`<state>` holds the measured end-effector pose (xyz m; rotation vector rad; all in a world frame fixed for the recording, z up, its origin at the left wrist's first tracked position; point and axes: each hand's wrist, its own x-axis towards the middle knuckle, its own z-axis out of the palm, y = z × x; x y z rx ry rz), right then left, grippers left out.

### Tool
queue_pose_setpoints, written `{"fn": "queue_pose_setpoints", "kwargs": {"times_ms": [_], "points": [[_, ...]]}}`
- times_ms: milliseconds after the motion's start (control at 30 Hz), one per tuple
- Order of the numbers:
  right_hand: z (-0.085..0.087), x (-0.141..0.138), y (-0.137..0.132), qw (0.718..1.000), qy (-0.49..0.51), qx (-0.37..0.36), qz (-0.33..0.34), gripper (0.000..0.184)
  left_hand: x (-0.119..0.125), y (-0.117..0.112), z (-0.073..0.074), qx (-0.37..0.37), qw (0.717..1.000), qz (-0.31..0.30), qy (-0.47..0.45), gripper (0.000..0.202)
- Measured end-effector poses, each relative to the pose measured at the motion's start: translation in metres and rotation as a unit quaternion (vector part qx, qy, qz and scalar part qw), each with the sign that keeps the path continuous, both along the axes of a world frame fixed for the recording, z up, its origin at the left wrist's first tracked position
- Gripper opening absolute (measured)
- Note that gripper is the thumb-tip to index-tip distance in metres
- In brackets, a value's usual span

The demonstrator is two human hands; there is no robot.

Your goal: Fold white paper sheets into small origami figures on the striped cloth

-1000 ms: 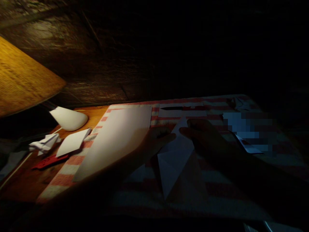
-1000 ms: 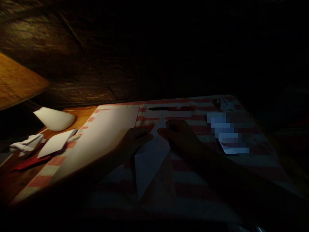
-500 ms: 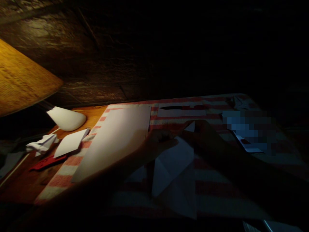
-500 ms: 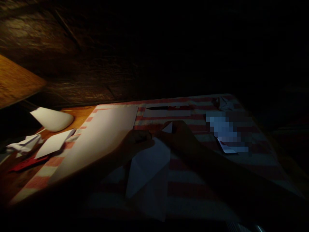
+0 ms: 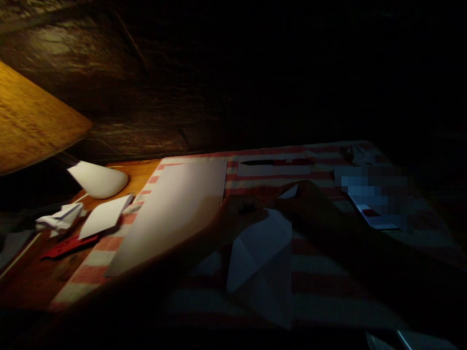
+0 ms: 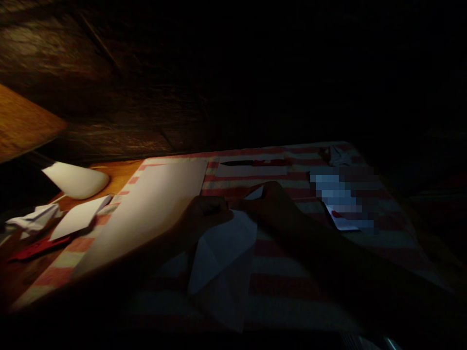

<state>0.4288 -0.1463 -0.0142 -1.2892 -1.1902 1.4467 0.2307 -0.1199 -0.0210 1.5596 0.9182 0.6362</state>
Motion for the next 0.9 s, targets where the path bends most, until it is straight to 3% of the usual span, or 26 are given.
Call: {"fn": "queue_pose_setpoints", "kwargs": {"times_ms": [333, 533, 833, 900], "points": [[-0.001, 0.003, 0.004, 0.995, 0.097, -0.020, -0.035, 0.029, 0.000, 0.000, 0.007, -0.012, 1.000, 0.023, -0.009, 0.034], [0.008, 0.002, 0.000, 0.983, 0.154, -0.059, -0.082, 0.028, -0.001, 0.007, -0.001, -0.007, 0.999, 0.029, -0.023, 0.037], [0.007, 0.001, 0.000, 0.982, 0.145, -0.040, -0.115, 0.030, -0.002, 0.010, -0.006, 0.004, 0.999, 0.053, -0.008, 0.038], [0.009, -0.002, -0.002, 0.985, 0.142, -0.033, -0.089, 0.030, -0.002, 0.010, -0.006, 0.008, 0.998, 0.056, -0.009, 0.038]]}}
